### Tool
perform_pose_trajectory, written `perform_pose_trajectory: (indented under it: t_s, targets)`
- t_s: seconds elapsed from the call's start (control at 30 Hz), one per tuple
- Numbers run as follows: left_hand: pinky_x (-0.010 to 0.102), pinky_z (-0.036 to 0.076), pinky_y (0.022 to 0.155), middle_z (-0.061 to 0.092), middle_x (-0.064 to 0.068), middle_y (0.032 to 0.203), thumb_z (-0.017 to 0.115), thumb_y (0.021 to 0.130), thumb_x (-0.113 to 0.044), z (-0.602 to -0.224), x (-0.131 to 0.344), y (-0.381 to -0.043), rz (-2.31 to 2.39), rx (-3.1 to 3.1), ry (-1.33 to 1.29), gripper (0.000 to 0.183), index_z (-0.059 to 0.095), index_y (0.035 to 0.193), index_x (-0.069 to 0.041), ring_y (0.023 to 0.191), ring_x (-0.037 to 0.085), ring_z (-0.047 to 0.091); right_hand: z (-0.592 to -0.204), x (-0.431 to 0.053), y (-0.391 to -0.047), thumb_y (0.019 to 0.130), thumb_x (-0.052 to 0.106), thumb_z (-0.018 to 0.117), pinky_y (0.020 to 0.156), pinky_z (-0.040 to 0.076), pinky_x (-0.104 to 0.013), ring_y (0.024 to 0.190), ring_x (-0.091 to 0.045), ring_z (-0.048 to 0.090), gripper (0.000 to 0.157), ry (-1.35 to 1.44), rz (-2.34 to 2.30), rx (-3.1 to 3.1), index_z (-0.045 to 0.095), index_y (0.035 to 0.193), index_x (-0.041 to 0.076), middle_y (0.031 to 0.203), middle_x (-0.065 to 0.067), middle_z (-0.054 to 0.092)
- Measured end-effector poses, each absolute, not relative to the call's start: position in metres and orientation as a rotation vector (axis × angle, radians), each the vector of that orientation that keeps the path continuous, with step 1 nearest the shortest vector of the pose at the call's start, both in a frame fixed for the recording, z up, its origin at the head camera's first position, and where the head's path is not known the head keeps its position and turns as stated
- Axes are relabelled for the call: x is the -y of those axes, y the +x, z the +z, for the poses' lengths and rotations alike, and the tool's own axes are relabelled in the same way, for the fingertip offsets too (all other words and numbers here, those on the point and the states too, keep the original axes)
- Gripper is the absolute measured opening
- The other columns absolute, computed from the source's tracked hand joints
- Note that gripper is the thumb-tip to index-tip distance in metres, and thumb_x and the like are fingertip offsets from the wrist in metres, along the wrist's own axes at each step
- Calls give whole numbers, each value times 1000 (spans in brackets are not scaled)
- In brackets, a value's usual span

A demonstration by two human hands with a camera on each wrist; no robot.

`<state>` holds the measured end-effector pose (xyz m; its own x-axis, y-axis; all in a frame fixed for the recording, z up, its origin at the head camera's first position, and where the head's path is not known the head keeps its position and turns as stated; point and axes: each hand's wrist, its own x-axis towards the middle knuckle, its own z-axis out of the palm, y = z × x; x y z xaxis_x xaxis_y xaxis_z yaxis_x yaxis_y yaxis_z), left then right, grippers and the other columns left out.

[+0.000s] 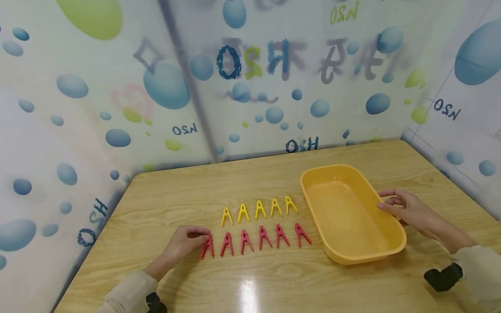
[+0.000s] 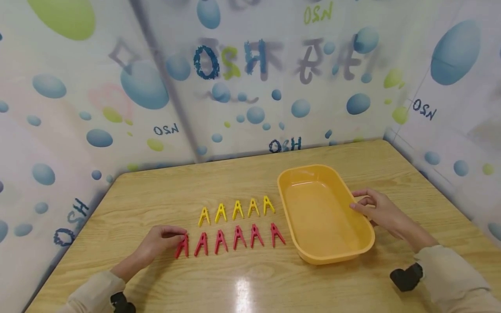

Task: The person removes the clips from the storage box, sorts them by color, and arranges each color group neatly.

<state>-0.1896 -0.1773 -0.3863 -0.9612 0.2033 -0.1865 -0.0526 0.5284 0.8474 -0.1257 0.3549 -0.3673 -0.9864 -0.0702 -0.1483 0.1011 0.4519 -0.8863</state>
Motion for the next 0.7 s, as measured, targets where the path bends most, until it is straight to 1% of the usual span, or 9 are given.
perform_pose_trajectory:
  t_s: [0.17, 0.37, 0.5, 0.6, 0.7]
  targets:
    - [27, 48, 68, 64, 10, 93, 60, 83, -5, -381, 178, -187, 1392, -2514, 137, 19, 63, 99, 4, 82, 14, 58, -369, -356, -126, 92, 22, 49, 58, 51, -36, 70, -16, 58, 51, 31, -1566, -2529, 28, 127, -9, 89, -12, 51]
    - [30, 47, 73, 63, 11, 98, 59, 85, -16, -374, 183, -190, 1322, -2590, 216, 26, 62, 105, 1, 88, 18, 58, -372, -358, -123, 94, 28, 44, 62, 51, -37, 77, -16, 60, 52, 46, -1593, -2506, 28, 127, -8, 103, -20, 53]
    - [33, 47, 76, 59, 15, 105, 56, 88, -19, -368, 186, -194, 1351, -2601, 280, 34, 56, 113, 3, 93, 23, 58, -375, -364, -120, 96, 30, 37, 65, 51, -36, 81, -14, 59, 52, 24, -1573, -2506, 28, 127, -10, 109, -25, 50]
    - [35, 47, 78, 57, 16, 107, 55, 89, -20, -359, 186, -198, 1381, -2602, 324, 38, 52, 118, 4, 95, 26, 57, -370, -368, -120, 97, 31, 34, 66, 51, -33, 80, -8, 57, 52, 26, -1520, -2572, 28, 126, -12, 104, -22, 51]
    - [37, 45, 81, 55, 19, 109, 53, 90, -22, -342, 183, -203, 1390, -2632, 389, 40, 50, 120, 4, 97, 27, 55, -354, -370, -125, 96, 27, 37, 64, 51, -29, 78, -3, 56, 48, -19, -1495, -2703, 31, 123, -12, 97, -13, 52]
